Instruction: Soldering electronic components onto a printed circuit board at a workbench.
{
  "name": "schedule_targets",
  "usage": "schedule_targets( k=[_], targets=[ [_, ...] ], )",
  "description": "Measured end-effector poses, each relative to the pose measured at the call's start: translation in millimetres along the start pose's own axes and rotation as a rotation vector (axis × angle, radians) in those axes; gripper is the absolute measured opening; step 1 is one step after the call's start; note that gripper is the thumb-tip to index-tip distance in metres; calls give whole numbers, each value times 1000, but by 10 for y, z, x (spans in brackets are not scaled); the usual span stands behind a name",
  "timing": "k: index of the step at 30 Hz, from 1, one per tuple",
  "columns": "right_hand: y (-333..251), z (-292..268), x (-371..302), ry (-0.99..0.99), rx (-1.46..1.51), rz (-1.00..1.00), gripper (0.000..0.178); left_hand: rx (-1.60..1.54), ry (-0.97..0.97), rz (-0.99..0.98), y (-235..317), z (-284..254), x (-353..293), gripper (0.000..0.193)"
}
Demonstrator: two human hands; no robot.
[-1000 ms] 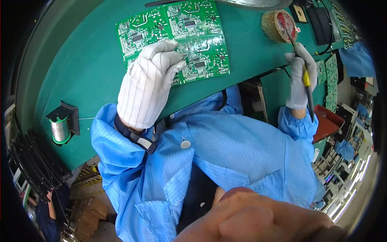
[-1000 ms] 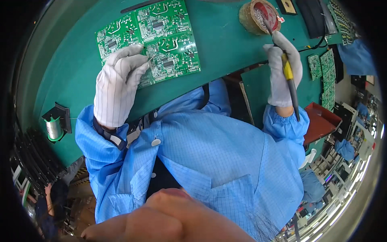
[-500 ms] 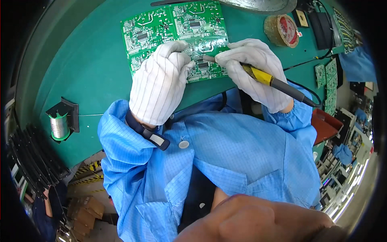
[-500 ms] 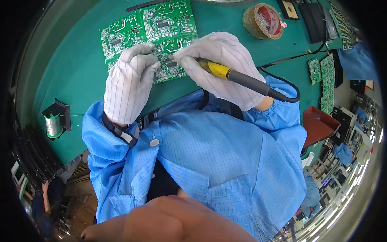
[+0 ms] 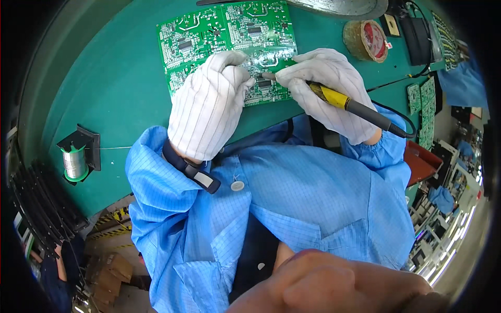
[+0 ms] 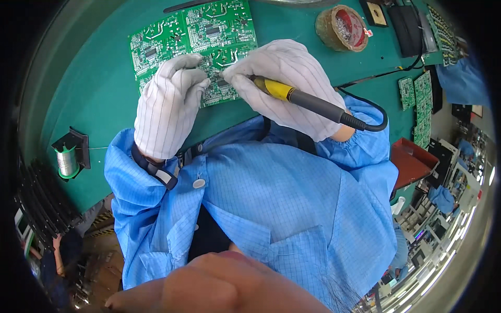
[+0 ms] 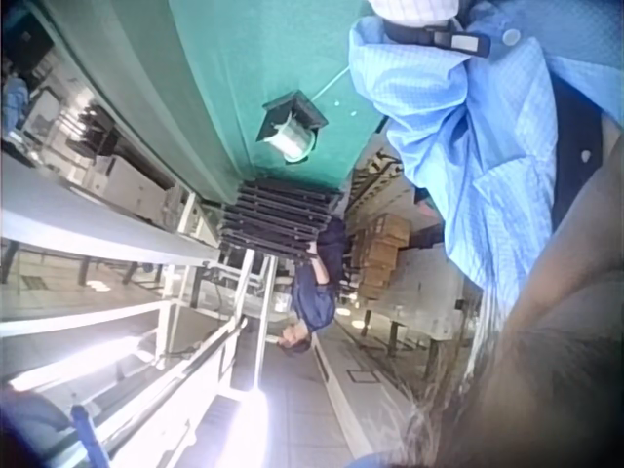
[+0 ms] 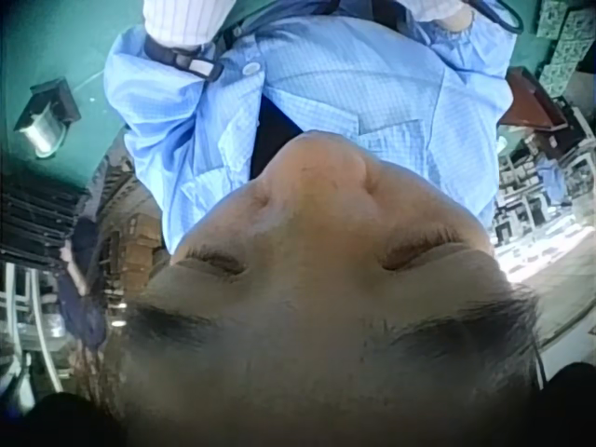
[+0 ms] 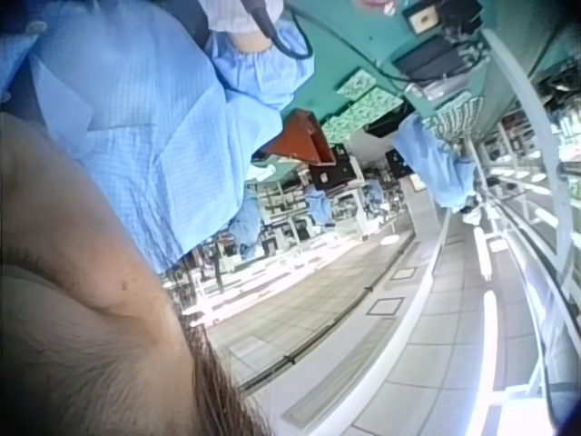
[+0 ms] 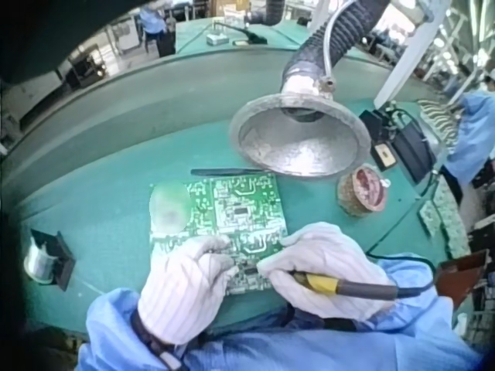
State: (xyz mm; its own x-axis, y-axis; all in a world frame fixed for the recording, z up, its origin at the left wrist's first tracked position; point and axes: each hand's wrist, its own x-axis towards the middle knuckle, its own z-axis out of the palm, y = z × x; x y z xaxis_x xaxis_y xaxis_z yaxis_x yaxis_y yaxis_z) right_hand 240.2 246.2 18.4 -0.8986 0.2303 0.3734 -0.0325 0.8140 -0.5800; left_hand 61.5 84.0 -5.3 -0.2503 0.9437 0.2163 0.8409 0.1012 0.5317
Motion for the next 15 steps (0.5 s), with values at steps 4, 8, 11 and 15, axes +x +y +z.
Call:
schedule_targets(
  k=[4, 8, 11, 15],
  targets=[
    [-11, 12, 6, 17, 1, -21, 12, -6, 5, -3, 5, -2, -1, 12],
    [-15, -69, -17, 12, 11, 7, 12, -16, 15, -9, 16, -7, -4, 13],
    [-3, -216, -114, 27, 12, 35, 12, -39, 23, -13, 20, -14, -5, 15],
    [77, -373, -429, 195, 1, 216, 16, -60, -16, -12, 13, -42, -11, 16]
  ],
)
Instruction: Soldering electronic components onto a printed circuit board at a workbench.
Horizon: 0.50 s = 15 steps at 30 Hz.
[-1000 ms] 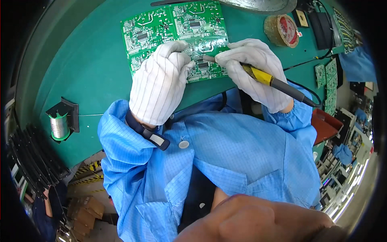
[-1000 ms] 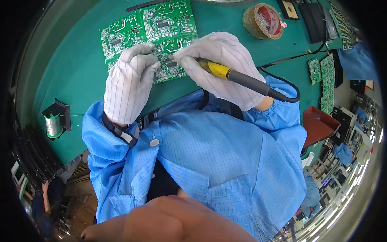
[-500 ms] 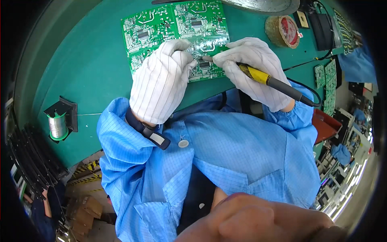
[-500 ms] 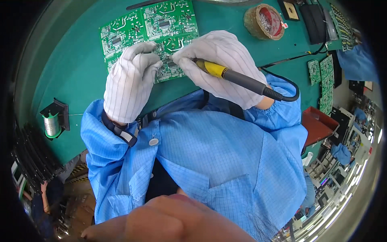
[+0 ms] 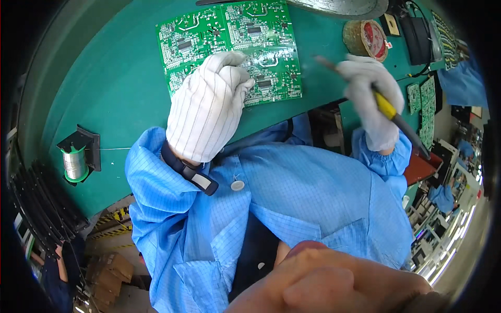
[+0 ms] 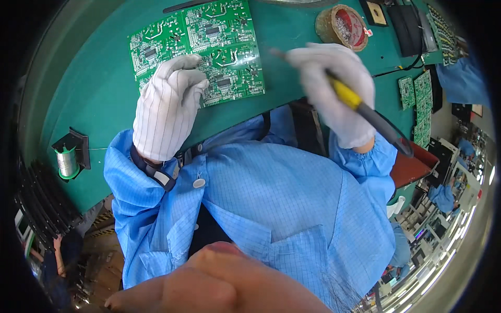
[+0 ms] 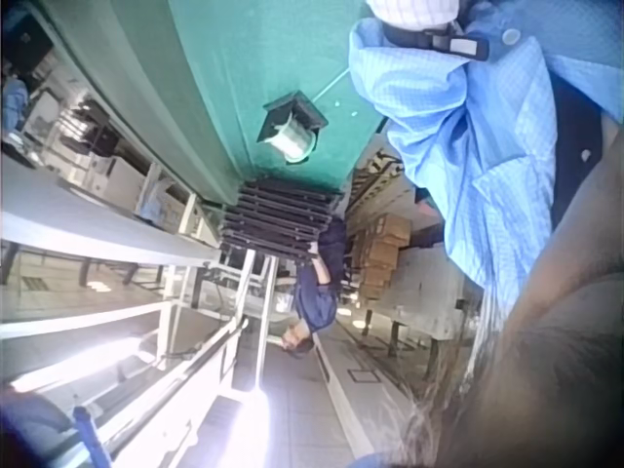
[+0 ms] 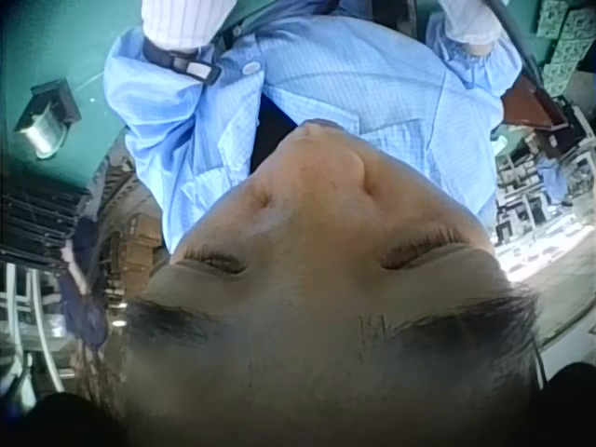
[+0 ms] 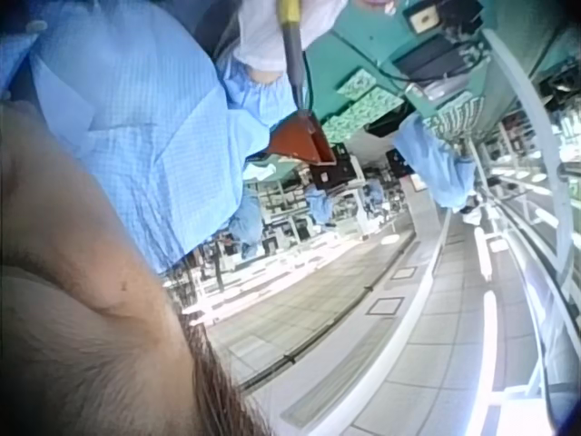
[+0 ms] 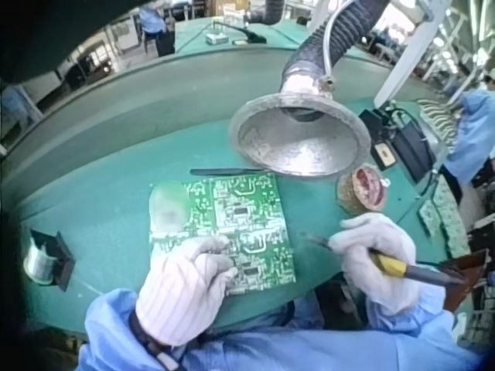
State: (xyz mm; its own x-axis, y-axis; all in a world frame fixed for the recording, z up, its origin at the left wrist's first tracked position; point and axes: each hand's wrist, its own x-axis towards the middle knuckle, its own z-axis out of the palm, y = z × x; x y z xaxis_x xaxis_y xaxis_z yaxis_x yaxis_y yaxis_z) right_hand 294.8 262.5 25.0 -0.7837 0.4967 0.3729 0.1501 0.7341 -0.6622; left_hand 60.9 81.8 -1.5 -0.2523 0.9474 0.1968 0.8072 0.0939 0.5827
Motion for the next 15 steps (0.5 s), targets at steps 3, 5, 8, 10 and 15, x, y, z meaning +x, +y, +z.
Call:
schedule_targets(
  k=[3, 5, 8, 10, 15],
  targets=[
    [159, -27, -281, 397, 117, 179, 22, -33, -14, 27, -23, -36, -10, 16],
    [310, -56, -353, 441, 9, 255, 25, -62, -16, 34, -30, -42, -16, 16],
    [328, -93, -386, 448, 40, 400, 27, -65, -1, 48, -33, -23, -9, 14],
    [212, -106, -331, 412, 150, 418, 27, -15, 39, 100, -31, -4, 8, 16],
    [-72, 14, 85, -113, 279, 148, 24, 77, 14, 75, 12, 5, 10, 15]
  ],
)
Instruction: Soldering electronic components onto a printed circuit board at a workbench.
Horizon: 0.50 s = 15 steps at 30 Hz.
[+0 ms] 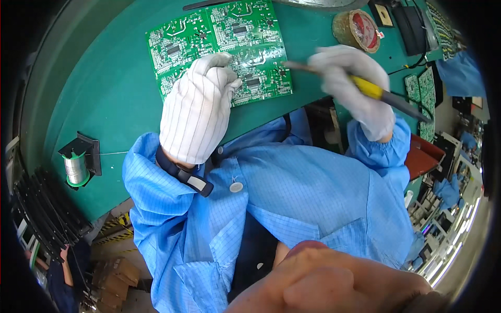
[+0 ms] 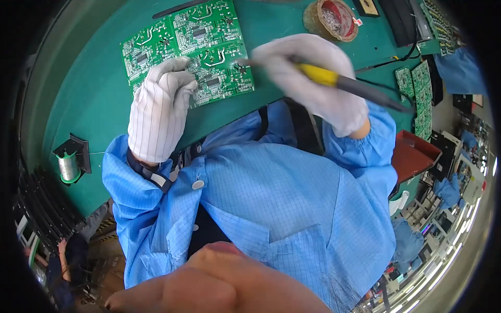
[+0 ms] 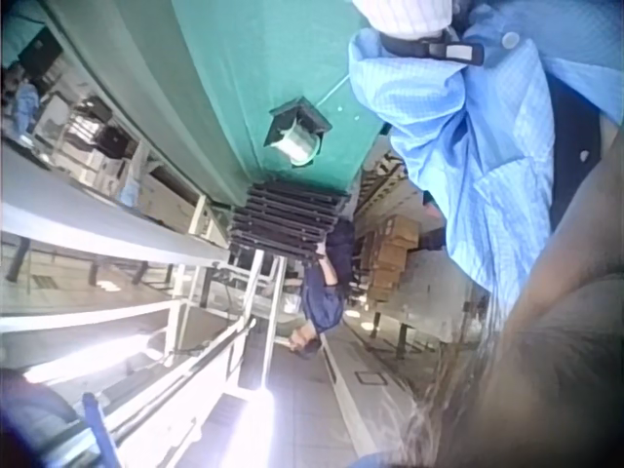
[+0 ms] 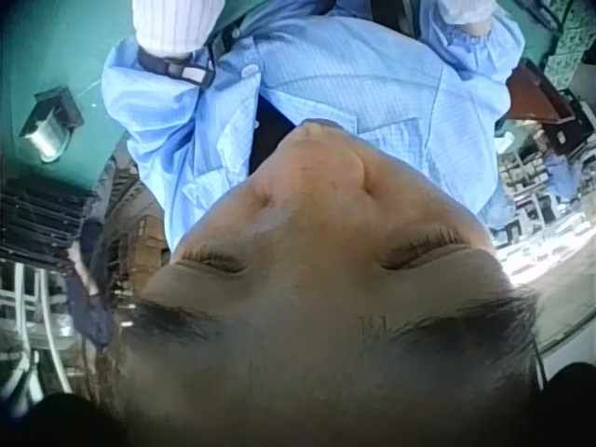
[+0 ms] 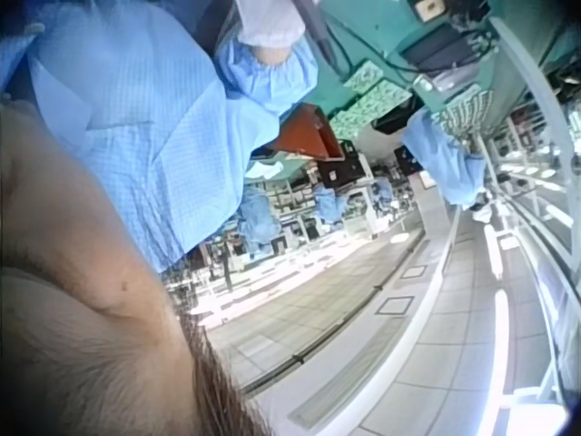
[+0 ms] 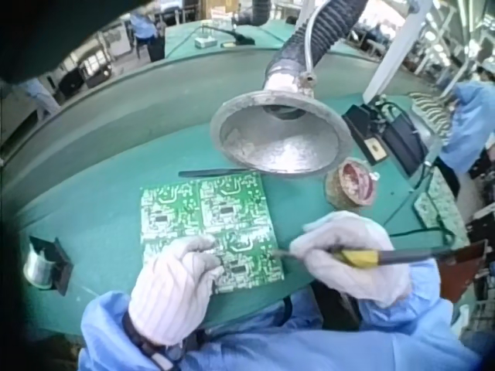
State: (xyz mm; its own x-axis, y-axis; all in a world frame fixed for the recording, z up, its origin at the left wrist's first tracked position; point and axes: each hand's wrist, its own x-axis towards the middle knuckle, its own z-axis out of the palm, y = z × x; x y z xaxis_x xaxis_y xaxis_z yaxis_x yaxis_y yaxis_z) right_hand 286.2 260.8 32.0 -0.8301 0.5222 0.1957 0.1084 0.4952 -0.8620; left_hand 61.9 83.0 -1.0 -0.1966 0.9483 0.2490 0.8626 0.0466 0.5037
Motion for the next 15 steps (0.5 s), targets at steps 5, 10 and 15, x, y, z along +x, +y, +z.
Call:
schedule_targets(
  k=[5, 10, 15],
  targets=[
    [42, 267, 378, -101, -191, -252, 15, 42, -11, -58, 43, 16, -33, 12],
    [16, 324, 466, -162, -184, -159, 18, 46, -20, -52, 37, 21, -22, 14],
    [49, 347, 491, -148, -197, -175, 21, 117, -34, -48, 68, 24, -17, 15]
  ],
)
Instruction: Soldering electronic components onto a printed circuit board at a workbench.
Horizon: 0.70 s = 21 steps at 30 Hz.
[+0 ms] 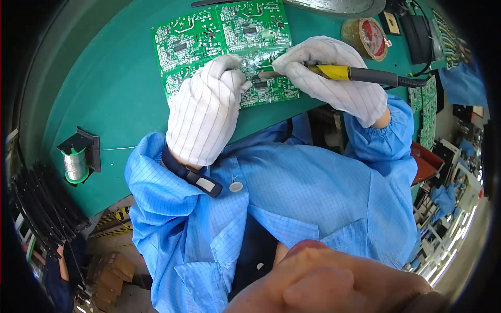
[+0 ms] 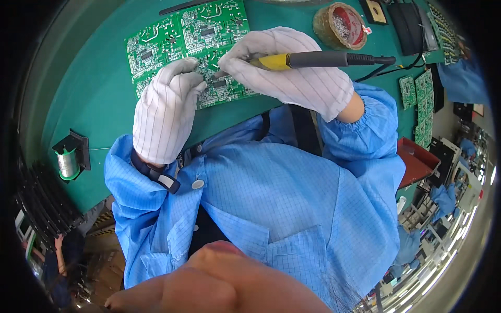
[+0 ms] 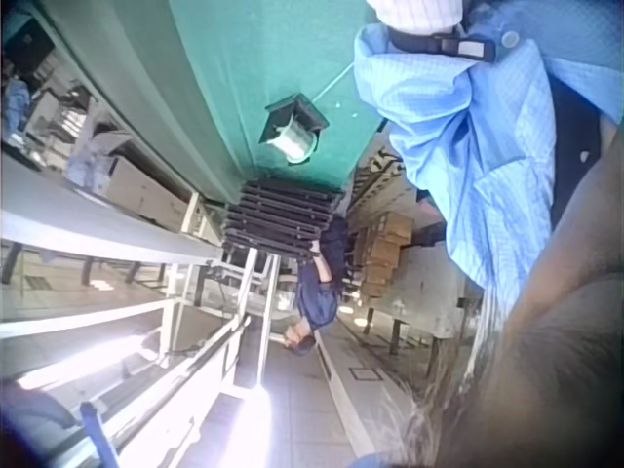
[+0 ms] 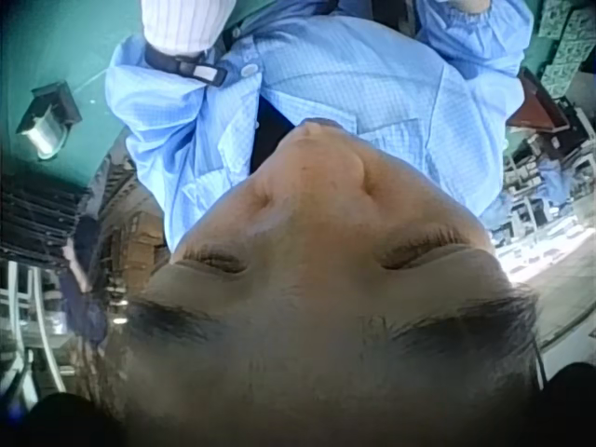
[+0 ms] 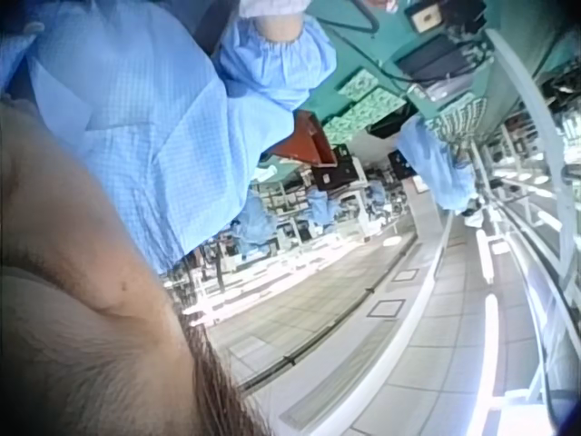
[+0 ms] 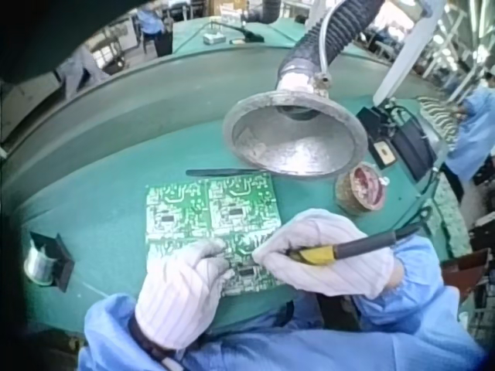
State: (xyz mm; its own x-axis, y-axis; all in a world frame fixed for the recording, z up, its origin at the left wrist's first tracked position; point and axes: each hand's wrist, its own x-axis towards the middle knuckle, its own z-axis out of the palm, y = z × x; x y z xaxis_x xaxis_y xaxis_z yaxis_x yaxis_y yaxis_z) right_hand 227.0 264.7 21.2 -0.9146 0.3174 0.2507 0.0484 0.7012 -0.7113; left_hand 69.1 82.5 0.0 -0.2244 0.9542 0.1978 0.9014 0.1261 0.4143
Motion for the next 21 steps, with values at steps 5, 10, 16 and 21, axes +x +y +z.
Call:
schedule_targets(
  k=[5, 10, 16, 21],
  targets=[
    [48, 13, -3, -13, 19, 8, 21, 9, -13, 31, -10, -10, 12, 17],
    [42, -28, 49, -61, -17, -55, 20, 24, -22, 31, -6, -14, 3, 18],
    [-8, -146, 45, -184, -101, -27, 11, -11, 21, 53, -30, -1, -5, 21],
    [-3, -164, 25, -163, -77, -10, 11, -16, 19, 53, -38, 2, -14, 21]
  ],
)
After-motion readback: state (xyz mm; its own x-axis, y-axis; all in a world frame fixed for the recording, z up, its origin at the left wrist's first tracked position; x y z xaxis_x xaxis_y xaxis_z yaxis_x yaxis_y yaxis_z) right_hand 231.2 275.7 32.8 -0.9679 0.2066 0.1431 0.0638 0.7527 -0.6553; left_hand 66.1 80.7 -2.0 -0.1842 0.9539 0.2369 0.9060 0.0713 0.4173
